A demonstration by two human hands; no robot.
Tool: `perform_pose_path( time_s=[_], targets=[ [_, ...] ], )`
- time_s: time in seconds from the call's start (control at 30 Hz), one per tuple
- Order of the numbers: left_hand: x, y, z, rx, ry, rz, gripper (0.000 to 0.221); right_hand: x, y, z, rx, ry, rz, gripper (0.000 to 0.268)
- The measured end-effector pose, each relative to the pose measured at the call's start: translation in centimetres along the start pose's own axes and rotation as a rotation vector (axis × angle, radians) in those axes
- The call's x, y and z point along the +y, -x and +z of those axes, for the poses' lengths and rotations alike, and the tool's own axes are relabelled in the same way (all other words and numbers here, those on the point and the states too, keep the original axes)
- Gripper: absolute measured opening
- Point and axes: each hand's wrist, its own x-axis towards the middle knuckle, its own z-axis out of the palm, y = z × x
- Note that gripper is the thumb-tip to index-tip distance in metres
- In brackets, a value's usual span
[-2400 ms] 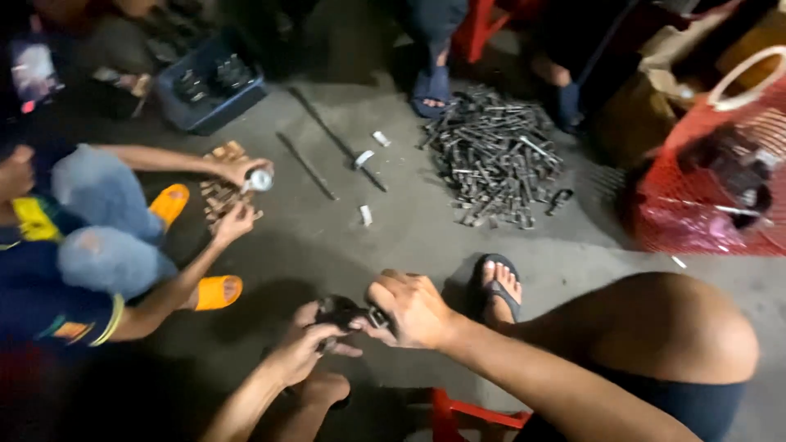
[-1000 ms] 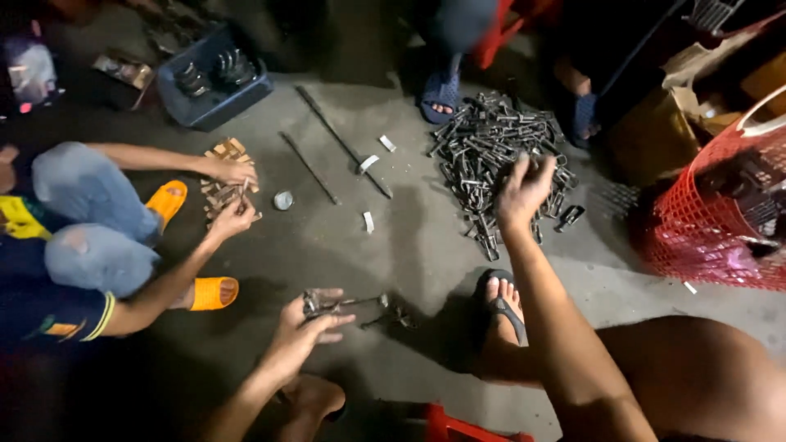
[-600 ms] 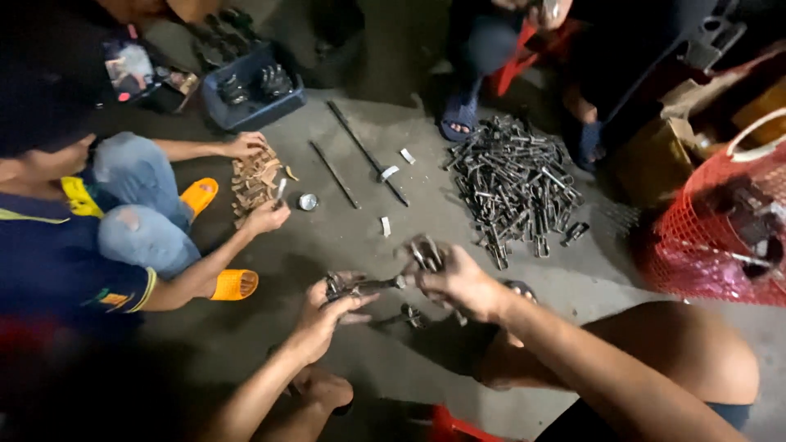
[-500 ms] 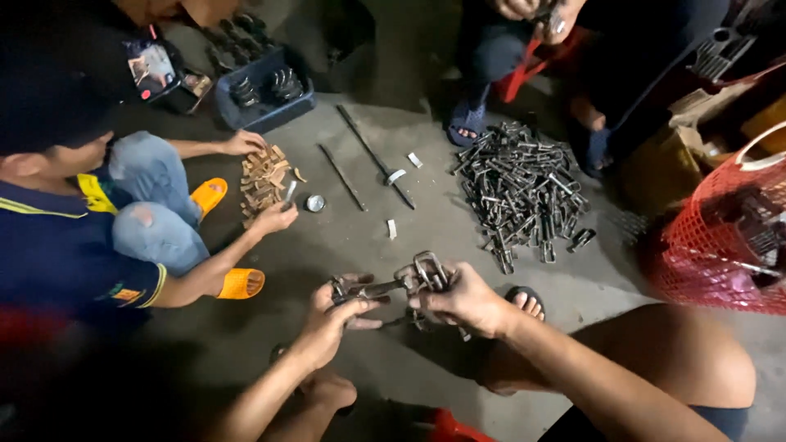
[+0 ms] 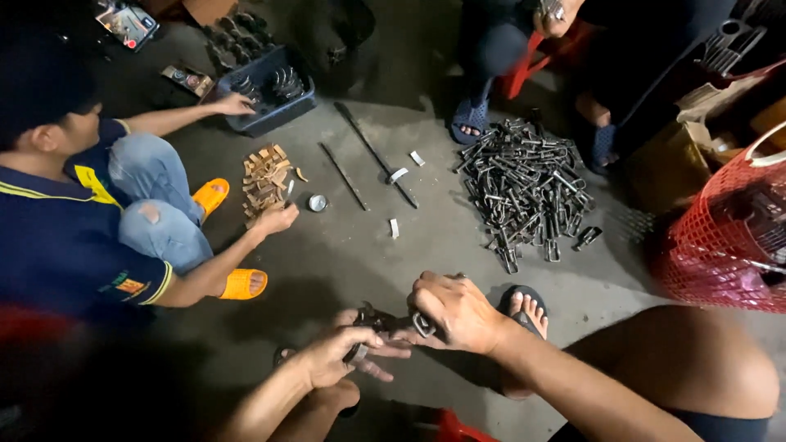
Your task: Manually assembling mechanical components from piles of metal parts using a screwdriver.
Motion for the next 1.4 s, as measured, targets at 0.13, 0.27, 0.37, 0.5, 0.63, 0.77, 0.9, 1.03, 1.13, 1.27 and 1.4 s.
perform_pose_path(
  time_s=[0.13, 0.27, 0.37, 0.5, 0.63, 0.77, 0.9, 1.03, 1.13, 1.27, 1.4],
  targets=[
    [-0.9, -0.7, -1.1, -0.012, -0.001, -0.081, 0.013, 0.6, 0.3, -0.1, -0.074, 0.154, -0.098, 0.041],
    [-1.3, -1.1, -1.9, -0.092, -0.022, -0.13, 0.014, 0.3, -0.2, -1.1, -0.082, 0.104, -0.21, 0.032],
    [-0.3, -0.6, -0.6, -0.071, 0.101, -0.205, 0.033, 1.1, 0.6, -0.7, -0.072, 0.157, -0.258, 0.032],
    [0.0, -0.4, 1.0, -0.015, 0.047, -0.177, 0.042, 0.6, 0.7, -0.8, -0.065, 0.125, -0.212, 0.026],
    [-0.5, -1.0, 1.0, 0.007, -0.062, -0.019, 0.044, 0.2, 0.8, -0.8, 0.027, 0.15, -0.113, 0.023],
    [-0.4, -1.2, 0.9, -0.104, -0.007, -0.14, 0.049, 0.9, 1.1, -0.8, 0.039, 0.301, -0.213, 0.021],
    [-0.9, -1.3, 1.0, -0.069, 0.006, -0.187, 0.041, 0.3, 0.9, -0.7, 0.06, 0.183, -0.133, 0.024],
    [-0.2, -1.0, 1.9, -0.024, -0.023, -0.13, 0.044, 0.1, 0.8, -0.9, 0.074, 0.167, -0.115, 0.022],
    [0.1, -1.0, 2.4, 0.033, -0.043, -0.125, 0.044, 0.2, 0.8, -0.7, 0.084, 0.182, -0.111, 0.022],
    [-0.1, -1.0, 3.0, 0.109, -0.044, -0.011, 0.037, 0.7, 1.5, -0.2, 0.1, 0.193, -0.113, 0.021],
    [-1.5, -1.7, 2.5, 0.151, 0.079, 0.025, 0.039, 0.5, 1.3, 0.0, 0.119, 0.194, -0.079, 0.022]
  ],
)
